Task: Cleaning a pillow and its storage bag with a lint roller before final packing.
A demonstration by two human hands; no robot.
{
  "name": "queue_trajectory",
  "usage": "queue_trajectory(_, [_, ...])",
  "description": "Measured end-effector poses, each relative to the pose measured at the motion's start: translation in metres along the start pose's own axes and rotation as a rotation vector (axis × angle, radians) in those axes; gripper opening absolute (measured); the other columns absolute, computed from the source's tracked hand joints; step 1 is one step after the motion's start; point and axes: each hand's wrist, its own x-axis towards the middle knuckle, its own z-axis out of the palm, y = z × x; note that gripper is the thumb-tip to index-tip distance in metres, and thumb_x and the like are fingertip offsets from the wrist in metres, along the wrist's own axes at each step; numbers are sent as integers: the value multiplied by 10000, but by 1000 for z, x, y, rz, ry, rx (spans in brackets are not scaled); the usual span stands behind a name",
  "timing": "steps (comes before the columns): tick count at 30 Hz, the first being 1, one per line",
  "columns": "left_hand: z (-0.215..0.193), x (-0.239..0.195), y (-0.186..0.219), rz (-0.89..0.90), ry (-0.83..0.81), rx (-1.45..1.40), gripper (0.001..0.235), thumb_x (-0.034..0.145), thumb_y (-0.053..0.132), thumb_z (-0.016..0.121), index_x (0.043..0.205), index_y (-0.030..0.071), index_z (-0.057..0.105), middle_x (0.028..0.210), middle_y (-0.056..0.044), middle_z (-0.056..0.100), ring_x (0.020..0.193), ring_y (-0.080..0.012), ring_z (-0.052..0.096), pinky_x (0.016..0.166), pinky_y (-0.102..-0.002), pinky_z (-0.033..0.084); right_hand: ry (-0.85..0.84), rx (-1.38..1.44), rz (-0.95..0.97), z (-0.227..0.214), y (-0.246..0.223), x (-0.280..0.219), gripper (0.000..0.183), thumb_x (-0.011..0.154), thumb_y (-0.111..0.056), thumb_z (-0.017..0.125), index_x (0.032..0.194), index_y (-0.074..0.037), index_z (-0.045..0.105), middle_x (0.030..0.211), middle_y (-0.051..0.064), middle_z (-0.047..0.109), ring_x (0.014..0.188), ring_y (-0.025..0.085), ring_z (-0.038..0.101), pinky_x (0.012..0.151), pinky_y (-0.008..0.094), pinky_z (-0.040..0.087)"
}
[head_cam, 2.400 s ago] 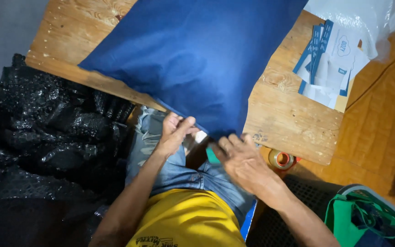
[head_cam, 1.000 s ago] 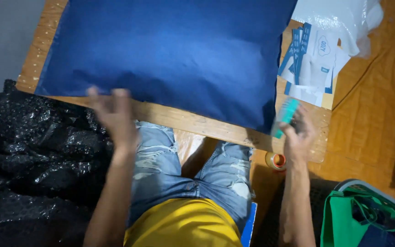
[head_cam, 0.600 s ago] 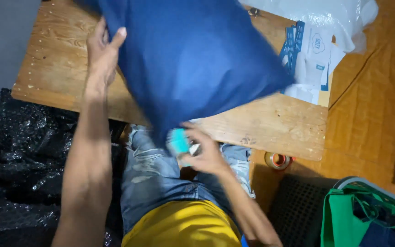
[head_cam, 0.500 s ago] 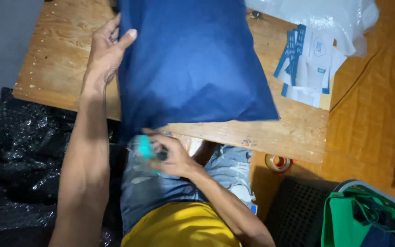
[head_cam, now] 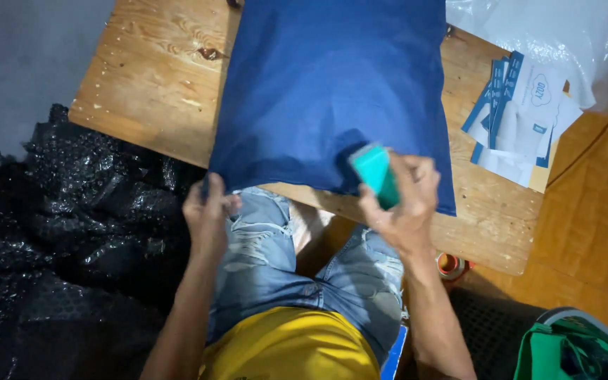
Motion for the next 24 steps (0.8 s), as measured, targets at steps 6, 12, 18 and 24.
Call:
queue_trajectory(6, [26,33,22,145,-27,-57,202,949,209,791,1111,95,752,958,-80,669,860,-168,675,731,-374,632,30,93,215,-7,70,-21,402,767,-140,846,1144,-46,746,903,127,592,810,299,613,781,386,491])
queue_trajectory(12, [66,90,33,221,65,-187,216,873,60,788,1087,81,768,942,-135,731,829,-182,684,721,-351,605,97,210,492,24,12,-42,349,759,-29,808,1062,69,664,822,251,571,772,403,638,750,499,512])
queue_trajectory(18, [43,94,23,172,283,-397,328,836,245,903,1089,100,752,1042,-137,719,937,-260,714,779,-462,599,25,87,501,32,-13,-35,386,713,-165,870,1045,-58,705,851,125,597,781,345,673,799,428,522])
queue_trajectory(24, [22,42,8,-144,328,-544,431,846,252,875,1105,43,601,1009,-115,550,890,-259,578,825,-399,630,-47,-203,279,25,-50,-18,484,742,-252,838,1181,-104,698,934,67,573,871,282,640,931,417,388])
